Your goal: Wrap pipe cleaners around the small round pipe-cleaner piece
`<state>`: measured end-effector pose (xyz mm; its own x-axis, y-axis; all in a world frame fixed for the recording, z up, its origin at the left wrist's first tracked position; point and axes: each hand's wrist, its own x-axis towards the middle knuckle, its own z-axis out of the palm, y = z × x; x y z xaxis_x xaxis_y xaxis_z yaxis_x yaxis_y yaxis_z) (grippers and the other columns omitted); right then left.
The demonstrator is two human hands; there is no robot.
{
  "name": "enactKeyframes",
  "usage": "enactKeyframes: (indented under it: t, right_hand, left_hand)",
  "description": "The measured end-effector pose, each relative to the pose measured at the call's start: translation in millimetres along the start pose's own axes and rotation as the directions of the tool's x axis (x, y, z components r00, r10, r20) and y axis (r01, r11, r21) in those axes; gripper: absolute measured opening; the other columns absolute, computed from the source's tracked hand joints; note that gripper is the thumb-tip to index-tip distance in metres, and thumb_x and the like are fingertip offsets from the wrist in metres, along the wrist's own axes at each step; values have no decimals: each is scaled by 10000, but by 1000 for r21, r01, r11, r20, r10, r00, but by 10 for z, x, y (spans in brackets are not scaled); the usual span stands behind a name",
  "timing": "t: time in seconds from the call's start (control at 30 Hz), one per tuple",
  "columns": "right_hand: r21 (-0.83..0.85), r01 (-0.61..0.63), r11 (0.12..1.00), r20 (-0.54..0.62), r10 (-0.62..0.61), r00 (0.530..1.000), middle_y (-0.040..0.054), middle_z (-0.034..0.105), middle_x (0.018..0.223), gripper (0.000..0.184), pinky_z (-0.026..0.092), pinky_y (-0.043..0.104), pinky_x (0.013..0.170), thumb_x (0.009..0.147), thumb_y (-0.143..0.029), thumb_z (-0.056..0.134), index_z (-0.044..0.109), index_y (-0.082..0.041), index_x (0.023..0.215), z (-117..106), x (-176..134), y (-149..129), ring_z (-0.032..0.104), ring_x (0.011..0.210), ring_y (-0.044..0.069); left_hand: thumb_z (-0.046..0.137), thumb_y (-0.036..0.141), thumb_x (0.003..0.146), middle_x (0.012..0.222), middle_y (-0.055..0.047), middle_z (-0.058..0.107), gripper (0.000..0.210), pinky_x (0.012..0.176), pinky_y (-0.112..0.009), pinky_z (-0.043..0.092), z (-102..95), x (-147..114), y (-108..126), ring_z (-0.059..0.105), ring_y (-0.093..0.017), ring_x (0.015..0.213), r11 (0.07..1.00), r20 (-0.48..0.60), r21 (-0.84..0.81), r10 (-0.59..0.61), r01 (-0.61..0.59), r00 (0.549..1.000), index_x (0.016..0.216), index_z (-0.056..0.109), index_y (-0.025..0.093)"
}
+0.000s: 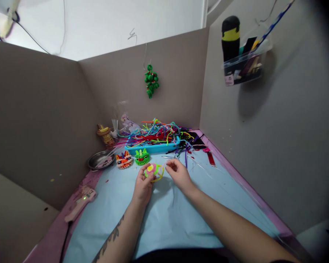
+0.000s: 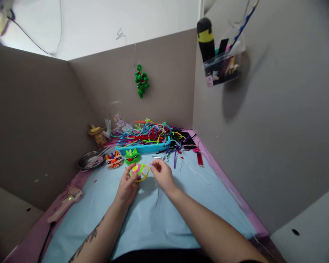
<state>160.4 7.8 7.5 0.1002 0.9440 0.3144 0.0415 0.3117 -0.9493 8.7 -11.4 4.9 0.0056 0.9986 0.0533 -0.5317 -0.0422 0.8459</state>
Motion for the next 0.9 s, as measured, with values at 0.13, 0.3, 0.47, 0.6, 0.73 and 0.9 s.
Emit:
enactKeyframes:
  t: [0.13, 0.3, 0.47, 0.6, 0.73, 0.9]
  right_hand:
    - [-250, 192, 949, 45, -186, 981, 29, 551, 798, 254, 401, 293, 665, 712, -208, 538, 614, -229, 954, -110, 79, 30, 500, 698, 160]
    - [-378, 223, 899, 152, -177, 972, 28, 573, 761, 178, 399, 303, 681, 701, -149, 516, 662, -220, 771, -194, 195, 146, 520, 697, 161]
    - [-402, 199, 894, 101, -173, 980, 33, 581, 730, 162, 398, 304, 665, 706, -157, 501, 646, -217, 668, -263, 238, 144, 526, 688, 168]
    - [-200, 94, 975, -24, -101, 995, 30, 596, 690, 123, 437, 315, 640, 747, -271, 511, 613, -202, 735, -300, 250, 68, 556, 638, 167]
    - [79, -52, 996, 39, 49, 998, 25, 607, 637, 263, 474, 304, 578, 751, -454, 535, 548, -192, 748, -272, 237, 10, 593, 584, 162]
    - [241, -98, 966, 51, 89, 995, 32, 623, 718, 327, 498, 314, 585, 712, -509, 576, 519, -189, 753, -221, 208, -20, 624, 618, 167]
  left_hand:
    - [743, 228, 611, 919, -53, 653, 469, 630, -222, 450, 2, -8, 5, 605, -117, 677, 1000, 19, -10, -21, 21, 1000, 1035, 548, 180]
    - [752, 252, 597, 904, -64, 659, 481, 636, -239, 471, 2, -26, 33, 621, -142, 717, 999, 70, -25, -42, 44, 997, 1031, 557, 178]
    - [757, 242, 588, 861, -47, 659, 467, 593, -213, 463, 22, -32, 54, 608, -114, 653, 999, 57, -21, -27, 29, 998, 1011, 572, 175]
    - [761, 222, 583, 814, -36, 666, 471, 595, -199, 453, 35, -19, 40, 604, -97, 615, 998, -7, 27, -55, 56, 998, 1008, 569, 156]
    - [756, 239, 596, 869, -56, 677, 493, 670, -237, 465, 19, 0, 16, 635, -138, 704, 996, -19, 17, -87, 87, 996, 1039, 553, 164]
    - [737, 211, 628, 875, -60, 675, 456, 653, -228, 470, 4, -2, 22, 619, -116, 661, 992, 6, -22, -121, 121, 993, 1038, 546, 155]
